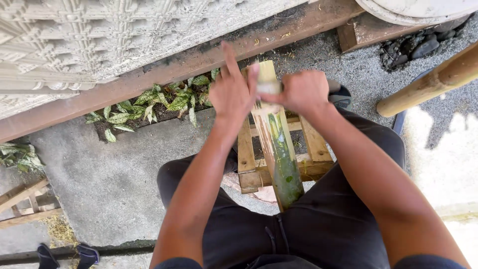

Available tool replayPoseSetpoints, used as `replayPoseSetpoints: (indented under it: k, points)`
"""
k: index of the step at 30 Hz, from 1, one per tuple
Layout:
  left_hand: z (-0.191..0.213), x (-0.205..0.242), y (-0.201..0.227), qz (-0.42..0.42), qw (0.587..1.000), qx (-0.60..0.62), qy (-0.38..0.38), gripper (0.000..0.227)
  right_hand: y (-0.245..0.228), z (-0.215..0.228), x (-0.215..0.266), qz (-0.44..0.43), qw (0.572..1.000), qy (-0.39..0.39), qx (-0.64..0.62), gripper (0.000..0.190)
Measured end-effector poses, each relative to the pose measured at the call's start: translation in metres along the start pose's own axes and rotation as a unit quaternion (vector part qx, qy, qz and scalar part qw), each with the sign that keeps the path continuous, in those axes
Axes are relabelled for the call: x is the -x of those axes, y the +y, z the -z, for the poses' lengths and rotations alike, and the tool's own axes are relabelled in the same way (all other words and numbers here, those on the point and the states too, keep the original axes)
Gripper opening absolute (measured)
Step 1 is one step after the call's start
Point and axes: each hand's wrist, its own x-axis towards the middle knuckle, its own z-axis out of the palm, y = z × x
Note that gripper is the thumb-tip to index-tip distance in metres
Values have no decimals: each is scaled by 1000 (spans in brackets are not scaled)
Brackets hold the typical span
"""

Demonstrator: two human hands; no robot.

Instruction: Shaping a piece of bamboo by scraping the outer layer with a small knife.

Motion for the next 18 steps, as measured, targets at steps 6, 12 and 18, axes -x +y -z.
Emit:
replayPoseSetpoints:
  k: [6,12,18]
  points:
    - [-15,82,11,1,996,90,20,83,-6,-4,66,69,994,84,2,80]
    - [-28,89,11,38,977,208,29,68,-18,19,73,75,992,78,61,77]
    - [-29,82,10,21,963,261,63,64,-24,30,63,71,989,55,120,79]
